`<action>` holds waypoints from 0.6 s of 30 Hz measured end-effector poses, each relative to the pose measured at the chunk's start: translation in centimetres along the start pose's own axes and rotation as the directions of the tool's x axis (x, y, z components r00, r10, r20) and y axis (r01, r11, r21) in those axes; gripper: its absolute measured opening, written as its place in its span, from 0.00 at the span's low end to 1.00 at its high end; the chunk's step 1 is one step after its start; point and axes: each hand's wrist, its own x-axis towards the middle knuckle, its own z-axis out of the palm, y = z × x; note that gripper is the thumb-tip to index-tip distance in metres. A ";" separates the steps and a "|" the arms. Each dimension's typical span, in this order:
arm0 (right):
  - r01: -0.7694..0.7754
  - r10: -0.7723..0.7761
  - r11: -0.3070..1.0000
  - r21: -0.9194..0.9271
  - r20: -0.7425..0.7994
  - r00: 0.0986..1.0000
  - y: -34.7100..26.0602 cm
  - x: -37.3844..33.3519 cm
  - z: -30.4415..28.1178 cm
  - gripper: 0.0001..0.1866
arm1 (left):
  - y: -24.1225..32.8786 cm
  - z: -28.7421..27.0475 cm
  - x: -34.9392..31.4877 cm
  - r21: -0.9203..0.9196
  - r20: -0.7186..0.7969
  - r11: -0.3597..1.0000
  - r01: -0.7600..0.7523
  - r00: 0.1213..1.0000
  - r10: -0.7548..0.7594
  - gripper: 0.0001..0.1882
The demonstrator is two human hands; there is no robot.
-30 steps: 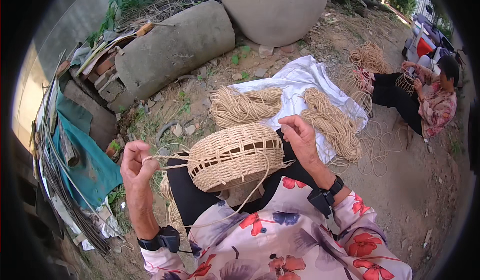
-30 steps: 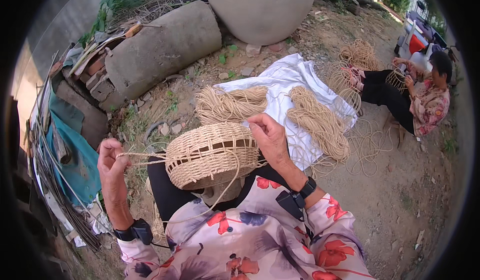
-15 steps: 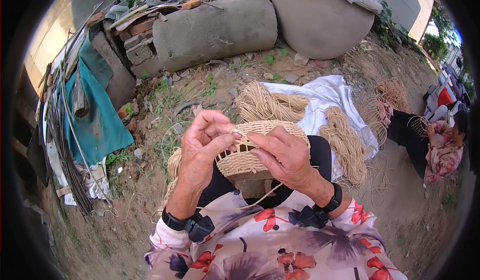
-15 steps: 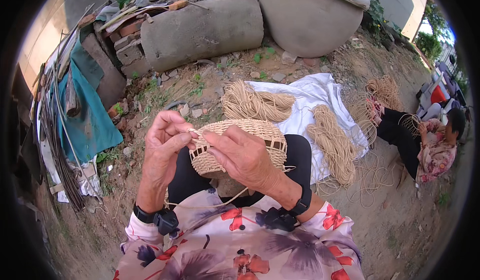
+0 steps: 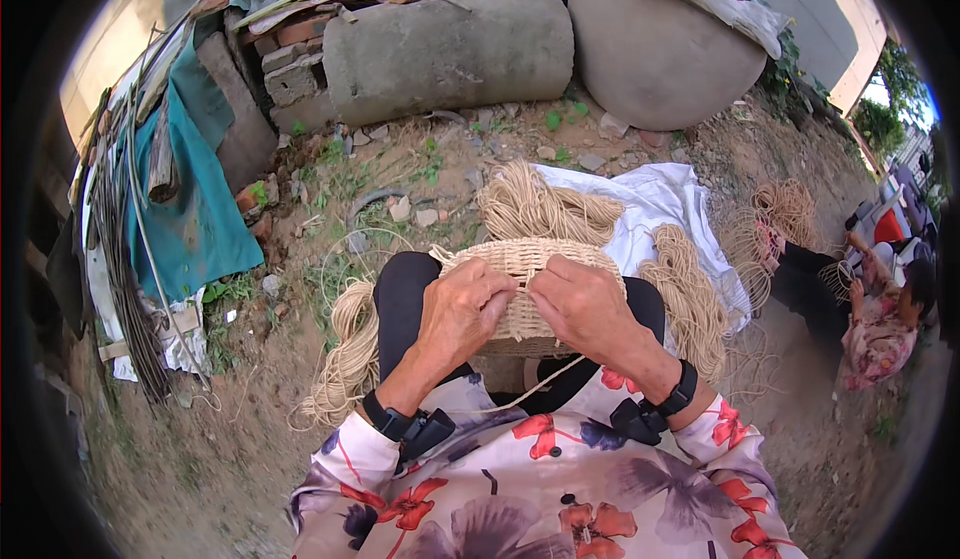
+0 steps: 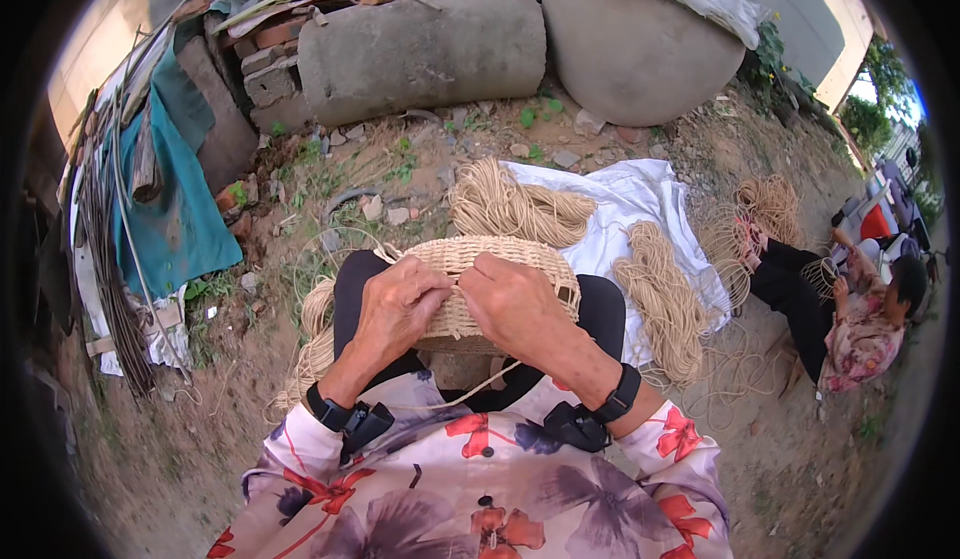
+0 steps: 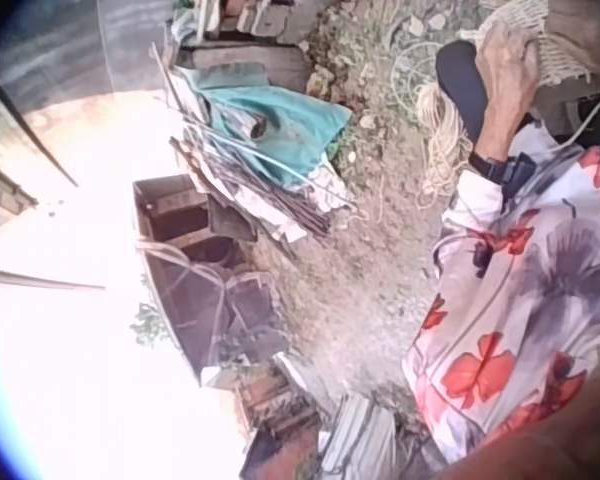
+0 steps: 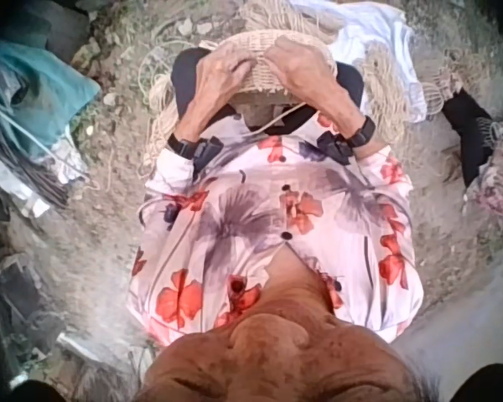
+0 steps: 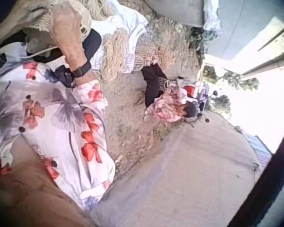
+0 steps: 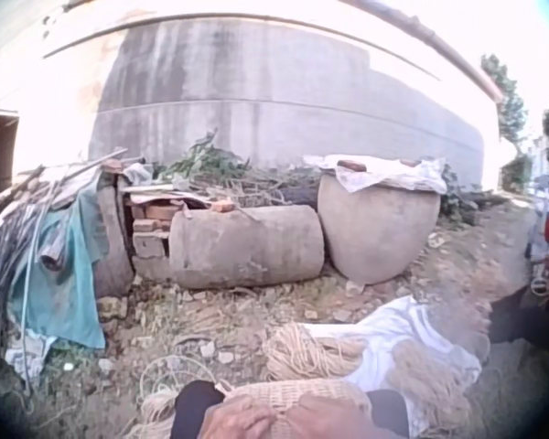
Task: The recorder is weaving a basket from straw or rattan strands while sitting outdoors.
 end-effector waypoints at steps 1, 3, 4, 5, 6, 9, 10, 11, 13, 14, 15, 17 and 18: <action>-0.018 0.018 1.000 -0.012 0.007 1.000 -0.1 0.0 0.3 0.04 | -0.2 0.1 -0.1 -0.001 -0.003 1.000 0.004 1.000 -0.004 0.06; -0.054 0.055 0.998 -0.031 0.021 0.998 -0.2 -0.1 0.8 0.04 | -0.4 0.1 0.1 -0.078 -0.008 0.996 0.037 0.999 -0.038 0.05; -0.094 0.096 0.994 -0.050 0.033 0.995 -0.2 0.0 1.0 0.04 | -0.2 -0.1 0.0 -0.078 -0.012 0.996 0.039 0.999 -0.040 0.05; -0.094 0.096 0.994 -0.054 0.032 0.995 -0.3 0.1 1.0 0.04 | 0.4 -0.6 0.1 -0.106 -0.007 0.979 0.175 0.984 -0.177 0.05; -0.114 0.117 0.991 -0.070 0.041 0.992 -0.4 0.2 0.9 0.05 | 0.7 -0.9 0.1 -0.133 0.002 0.942 0.308 0.951 -0.311 0.04; -0.135 0.141 0.987 -0.083 0.072 0.987 -0.7 0.6 0.7 0.05 | 0.0 -0.8 -0.9 -0.045 -0.019 0.971 0.235 0.972 -0.236 0.05; -0.143 0.150 0.986 -0.081 0.094 0.984 -0.8 0.7 0.7 0.05 | 0.1 -0.4 -1.1 -0.073 -0.021 0.972 0.223 0.974 -0.225 0.06; -0.139 0.147 0.986 -0.087 0.092 0.985 -0.8 0.8 0.7 0.05 | 0.2 -0.2 -1.1 -0.076 -0.025 0.973 0.219 0.975 -0.221 0.06; -0.146 0.153 0.985 -0.087 0.079 0.985 -1.1 0.9 0.9 0.06 | 0.5 0.1 -0.8 -0.078 -0.063 0.988 0.135 0.988 -0.140 0.08; -0.146 0.154 0.985 -0.092 0.080 0.985 -1.2 0.8 1.2 0.06 | 0.4 0.4 -0.7 -0.062 -0.049 0.994 0.089 0.995 -0.093 0.07; -0.187 0.196 0.977 -0.102 0.090 0.976 -1.3 0.7 1.5 0.05 | 0.5 0.4 -0.6 -0.067 -0.051 0.994 0.088 0.995 -0.091 0.07; -0.227 0.239 0.967 -0.114 0.101 0.966 -1.4 0.8 1.2 0.05 | 0.5 0.4 -0.4 0.001 -0.014 0.997 0.073 0.997 -0.073 0.06; -0.122 0.130 0.980 -0.158 0.042 0.991 -1.7 0.9 0.6 0.05 | 0.5 0.3 -0.4 -0.001 -0.015 0.997 0.073 0.997 -0.073 0.06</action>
